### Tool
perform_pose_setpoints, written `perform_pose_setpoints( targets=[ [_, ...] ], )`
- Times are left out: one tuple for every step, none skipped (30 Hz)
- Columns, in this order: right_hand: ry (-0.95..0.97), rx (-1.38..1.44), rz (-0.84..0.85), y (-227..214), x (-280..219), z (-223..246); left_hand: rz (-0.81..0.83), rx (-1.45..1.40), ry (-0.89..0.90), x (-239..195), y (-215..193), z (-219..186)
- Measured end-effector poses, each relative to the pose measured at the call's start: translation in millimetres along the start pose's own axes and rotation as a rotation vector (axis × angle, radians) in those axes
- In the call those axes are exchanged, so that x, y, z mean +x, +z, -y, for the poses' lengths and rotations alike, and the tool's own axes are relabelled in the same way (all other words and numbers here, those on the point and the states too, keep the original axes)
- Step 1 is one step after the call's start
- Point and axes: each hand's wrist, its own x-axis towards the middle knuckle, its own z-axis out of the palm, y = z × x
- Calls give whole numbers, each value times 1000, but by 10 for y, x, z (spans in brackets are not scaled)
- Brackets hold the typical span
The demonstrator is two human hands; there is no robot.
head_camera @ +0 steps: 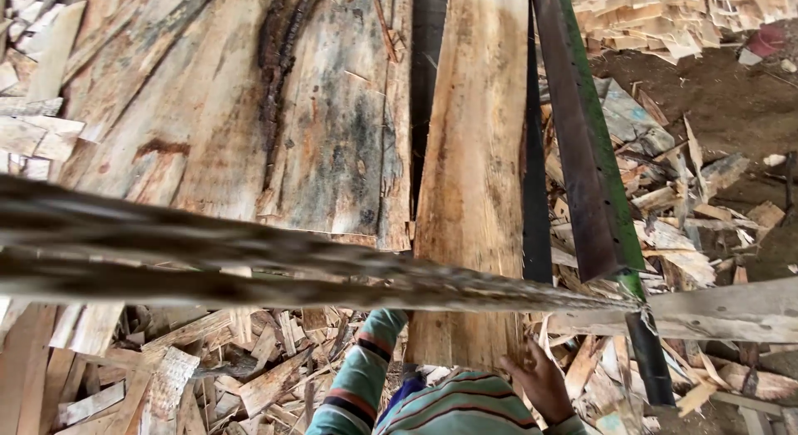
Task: Cutting and trimming thin sheets of wood veneer using a large manual industrial cutter.
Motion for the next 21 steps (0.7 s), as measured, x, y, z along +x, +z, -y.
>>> perform_pose_setpoints(
  targets=[
    [-9, 1, 1, 64, 25, 91, 16, 4, 26, -35, -3, -35],
    [199, 439, 155, 109, -19, 146, 31, 2, 44, -119, 44, -40],
    [398, 879, 313, 149, -67, 192, 45, 0, 62, -199, 99, -40],
    [397, 877, 313, 196, -83, 148, 64, -3, 84, -336, -20, 115],
    [354, 928, 330, 236, -108, 97, 82, -5, 105, -418, -75, 290],
    [307, 975, 352, 245, -119, 42, 97, -6, 132, -390, -54, 486],
    [302, 969, 355, 358, -72, -232, 94, -6, 140, -494, -14, 458],
    [280, 867, 367, 466, -11, -515, 53, 3, 101, -573, 47, 452],
    [256, 764, 378, 573, 49, -800, 12, 11, 63, -633, 131, 459],
    [249, 747, 402, 558, 28, -825, -40, 19, 28, -735, 335, 279],
    [289, 747, 382, 543, 6, -850, -91, 26, -7, -815, 550, 94],
    [333, 752, 365, 573, -64, -881, -146, 34, -50, -933, 763, -106],
    [332, 739, 392, 578, -55, -945, -201, 41, -93, -981, 913, -396],
    [247, 673, 397, 568, -48, -1024, -259, 42, -136, -1063, 1125, -649],
    [160, 608, 403, 571, -40, -1100, -317, 41, -179, -1176, 1371, -892],
    [160, 591, 436, 557, 0, -1155, -353, 37, -172, -1286, 1380, -856],
    [73, 633, 453, 561, 36, -1200, -354, 122, -117, -1409, 1380, -826],
    [-9, 675, 481, 596, 53, -1238, -366, 209, -67, -1586, 1373, -803],
    [-4, 657, 527, 572, 22, -1237, -414, 207, -65, -1727, 1344, -639],
    [44, 708, 545, 540, 52, -1184, -460, 249, -15, -1837, 1291, -500],
    [95, 755, 562, 523, 77, -1122, -506, 294, 34, -1959, 1231, -366]
  ],
)
